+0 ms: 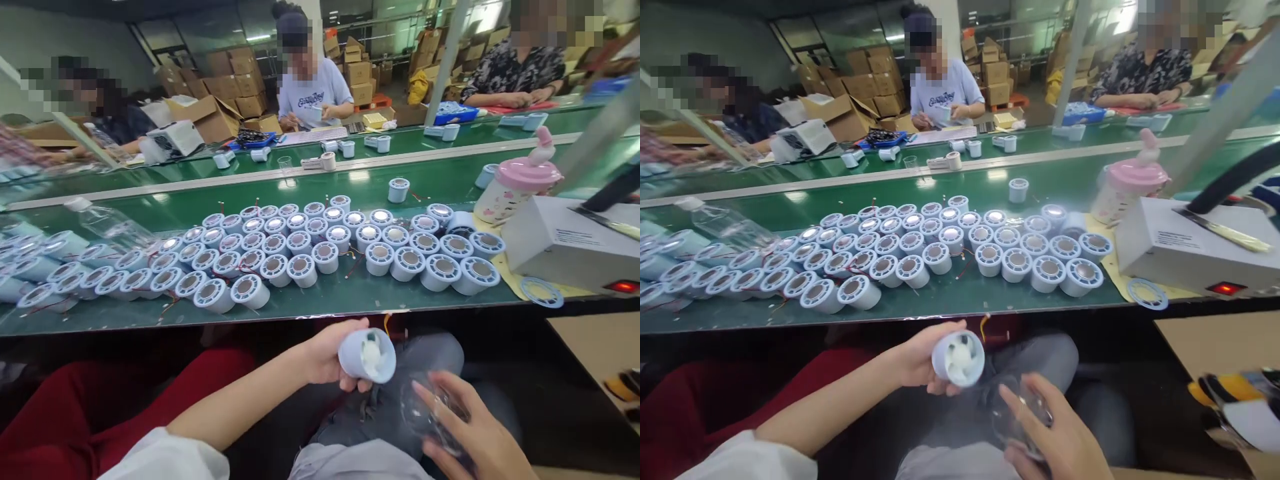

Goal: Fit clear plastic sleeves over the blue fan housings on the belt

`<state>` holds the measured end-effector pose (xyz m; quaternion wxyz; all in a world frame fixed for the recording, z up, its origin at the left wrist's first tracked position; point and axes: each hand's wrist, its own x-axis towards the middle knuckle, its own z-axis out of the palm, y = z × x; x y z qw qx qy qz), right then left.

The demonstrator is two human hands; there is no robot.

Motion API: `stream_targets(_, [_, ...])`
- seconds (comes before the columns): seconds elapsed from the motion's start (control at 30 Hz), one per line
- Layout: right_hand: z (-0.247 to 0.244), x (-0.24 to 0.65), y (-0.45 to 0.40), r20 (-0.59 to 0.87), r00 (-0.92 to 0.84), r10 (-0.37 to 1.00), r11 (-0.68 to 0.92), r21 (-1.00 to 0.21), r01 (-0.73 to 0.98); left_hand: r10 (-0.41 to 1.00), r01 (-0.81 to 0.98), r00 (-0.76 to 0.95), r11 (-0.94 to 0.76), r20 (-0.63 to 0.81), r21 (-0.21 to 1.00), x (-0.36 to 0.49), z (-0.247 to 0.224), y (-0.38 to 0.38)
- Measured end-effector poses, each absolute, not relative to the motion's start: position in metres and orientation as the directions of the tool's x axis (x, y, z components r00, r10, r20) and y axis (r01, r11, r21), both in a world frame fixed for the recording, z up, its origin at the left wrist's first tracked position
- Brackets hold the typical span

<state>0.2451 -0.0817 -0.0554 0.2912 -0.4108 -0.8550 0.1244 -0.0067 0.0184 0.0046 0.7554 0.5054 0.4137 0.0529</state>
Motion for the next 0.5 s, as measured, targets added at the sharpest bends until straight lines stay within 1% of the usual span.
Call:
stream_targets(0.03, [-0.049,0.239,-0.078,0.415,-0.478,0.774,0.627,-0.395,0.672,0.395,0.368,0.704,0.508,-0.590,0.779,0.004,-0.004,0.023])
stream_targets(0.07, [-0.042,0.235,-0.073,0.419,-0.453,0.787,0.600,-0.351,0.719,0.342,0.399,0.728,0.493,-0.594,0.773,0.013,-0.009,0.026])
stream_targets(0.17, [-0.024,0.229,-0.063,0.377,-0.417,0.827,0.530,-0.279,0.801,0.314,0.436,0.769,0.380,-0.557,0.816,0.031,-0.008,0.032])
stream_targets(0.23, [-0.017,0.230,-0.060,0.331,-0.383,0.862,0.479,-0.287,0.829,0.336,0.439,0.787,0.286,-0.518,0.852,0.036,0.002,0.032])
stream_targets(0.27, [-0.015,0.230,-0.059,0.315,-0.350,0.882,0.442,-0.301,0.845,0.361,0.434,0.796,0.221,-0.487,0.873,0.038,0.008,0.032])
stream_targets(0.33, [-0.014,0.232,-0.059,0.279,-0.271,0.921,0.357,-0.331,0.873,0.445,0.434,0.805,0.006,-0.392,0.901,0.041,0.018,0.031])
stream_targets(0.4, [-0.014,0.234,-0.059,0.218,-0.242,0.945,0.312,-0.386,0.868,0.531,0.461,0.801,-0.252,-0.277,0.851,0.043,0.025,0.028])
stream_targets(0.43, [-0.014,0.235,-0.060,0.174,-0.243,0.954,0.296,-0.441,0.847,0.563,0.477,0.795,-0.349,-0.226,0.807,0.043,0.026,0.026])
stream_targets(0.47, [-0.014,0.237,-0.060,0.124,-0.246,0.961,0.274,-0.517,0.811,0.584,0.483,0.789,-0.403,-0.188,0.777,0.044,0.026,0.025])
stream_targets(0.5, [-0.014,0.238,-0.061,0.079,-0.246,0.966,0.243,-0.604,0.759,0.600,0.475,0.783,-0.409,-0.162,0.779,0.044,0.025,0.025])
